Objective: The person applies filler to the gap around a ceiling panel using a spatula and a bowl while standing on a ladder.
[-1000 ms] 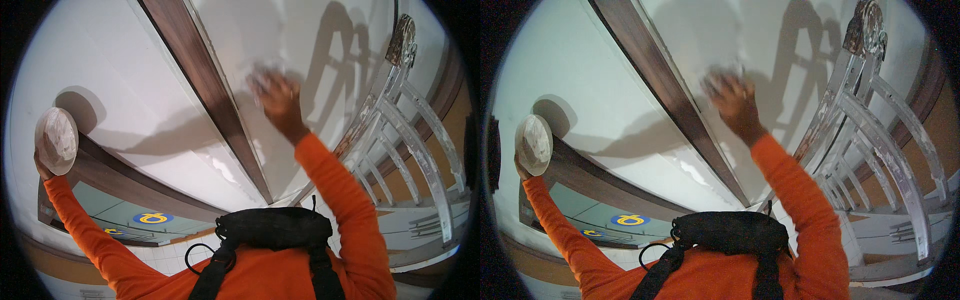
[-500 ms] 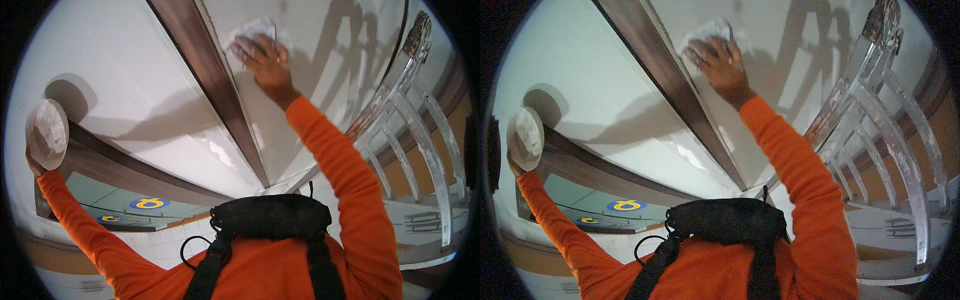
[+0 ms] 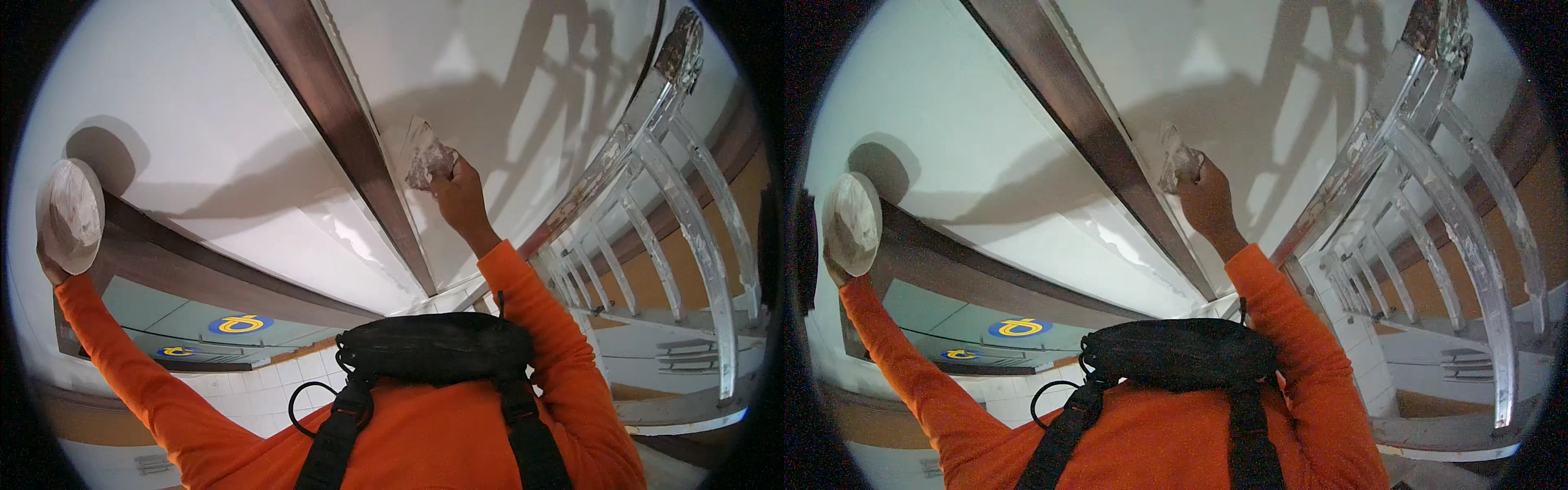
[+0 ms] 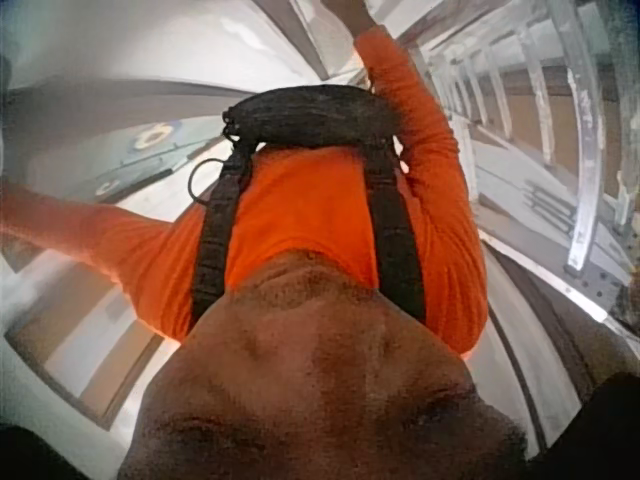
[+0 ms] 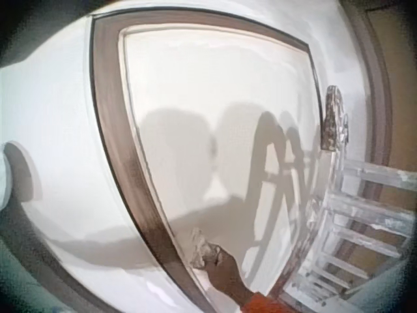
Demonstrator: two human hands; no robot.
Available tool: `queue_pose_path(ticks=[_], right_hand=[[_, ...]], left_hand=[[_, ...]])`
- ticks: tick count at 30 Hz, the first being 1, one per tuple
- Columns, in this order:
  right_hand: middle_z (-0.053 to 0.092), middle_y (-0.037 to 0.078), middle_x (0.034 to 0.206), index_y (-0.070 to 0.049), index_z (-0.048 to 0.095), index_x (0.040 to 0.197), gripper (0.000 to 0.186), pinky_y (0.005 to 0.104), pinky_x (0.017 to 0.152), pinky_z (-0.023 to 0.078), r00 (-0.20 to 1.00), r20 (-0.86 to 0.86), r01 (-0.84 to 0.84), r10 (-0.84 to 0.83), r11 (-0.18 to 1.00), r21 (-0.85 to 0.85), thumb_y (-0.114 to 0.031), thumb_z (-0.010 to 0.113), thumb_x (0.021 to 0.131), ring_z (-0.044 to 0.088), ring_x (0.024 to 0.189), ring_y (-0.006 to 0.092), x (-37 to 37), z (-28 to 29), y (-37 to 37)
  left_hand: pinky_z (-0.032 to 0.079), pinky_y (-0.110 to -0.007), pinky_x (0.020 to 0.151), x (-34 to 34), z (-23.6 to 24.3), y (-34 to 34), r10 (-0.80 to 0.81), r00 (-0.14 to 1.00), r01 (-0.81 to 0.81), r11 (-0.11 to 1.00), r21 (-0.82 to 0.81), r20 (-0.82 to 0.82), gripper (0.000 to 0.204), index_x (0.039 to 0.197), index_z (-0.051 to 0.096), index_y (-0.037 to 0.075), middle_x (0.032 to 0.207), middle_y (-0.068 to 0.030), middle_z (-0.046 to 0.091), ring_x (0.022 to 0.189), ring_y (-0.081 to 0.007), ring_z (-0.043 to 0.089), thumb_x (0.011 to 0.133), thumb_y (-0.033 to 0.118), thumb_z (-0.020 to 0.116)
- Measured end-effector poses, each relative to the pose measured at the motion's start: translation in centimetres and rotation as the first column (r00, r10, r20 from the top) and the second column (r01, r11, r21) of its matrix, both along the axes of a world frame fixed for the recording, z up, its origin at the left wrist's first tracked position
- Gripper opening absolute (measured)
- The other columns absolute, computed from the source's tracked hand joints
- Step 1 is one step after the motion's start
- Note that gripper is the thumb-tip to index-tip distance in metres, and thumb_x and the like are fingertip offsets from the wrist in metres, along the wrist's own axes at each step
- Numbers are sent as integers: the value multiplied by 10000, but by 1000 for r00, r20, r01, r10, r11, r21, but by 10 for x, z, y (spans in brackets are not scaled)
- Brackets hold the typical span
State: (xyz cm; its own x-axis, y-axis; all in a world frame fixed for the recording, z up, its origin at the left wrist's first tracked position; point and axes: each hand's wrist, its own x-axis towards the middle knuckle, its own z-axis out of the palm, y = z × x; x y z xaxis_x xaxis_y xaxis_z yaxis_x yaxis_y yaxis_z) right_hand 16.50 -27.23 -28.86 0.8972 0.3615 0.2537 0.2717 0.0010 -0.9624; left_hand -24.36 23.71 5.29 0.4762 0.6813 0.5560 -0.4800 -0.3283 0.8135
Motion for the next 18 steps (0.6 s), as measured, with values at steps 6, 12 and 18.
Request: queue_pose_path(ticks=[6,12,18], right_hand=[[646,247,975,76,582,1153,318,427,855,494,995,98,10,-35,970,244,-127,535,913,631,862,372,-5,13,16],[574,250,1182,53,498,1313,398,452,985,437,686,648,365,-332,927,90,-38,482,925,551,1074,417,-11,11,42],[394,316,1362,173,326,1389,602,538,1071,344,639,730,458,-242,883,-108,-80,556,894,380,1264,458,-26,12,105]], left_hand=[[302,-487,1171,30,-1,-52,174,983,-175,985,5,66,628,1483,371,6,1528,-136,399,1393,-342,390,986,388,402],[295,-489,1175,46,-3,-82,258,960,-250,965,-78,111,616,1488,371,20,1532,-132,393,1401,-341,378,983,371,407],[254,-496,1189,56,0,-104,210,977,-203,972,-121,40,648,1532,288,65,1581,-115,304,1444,-339,301,980,393,376]])
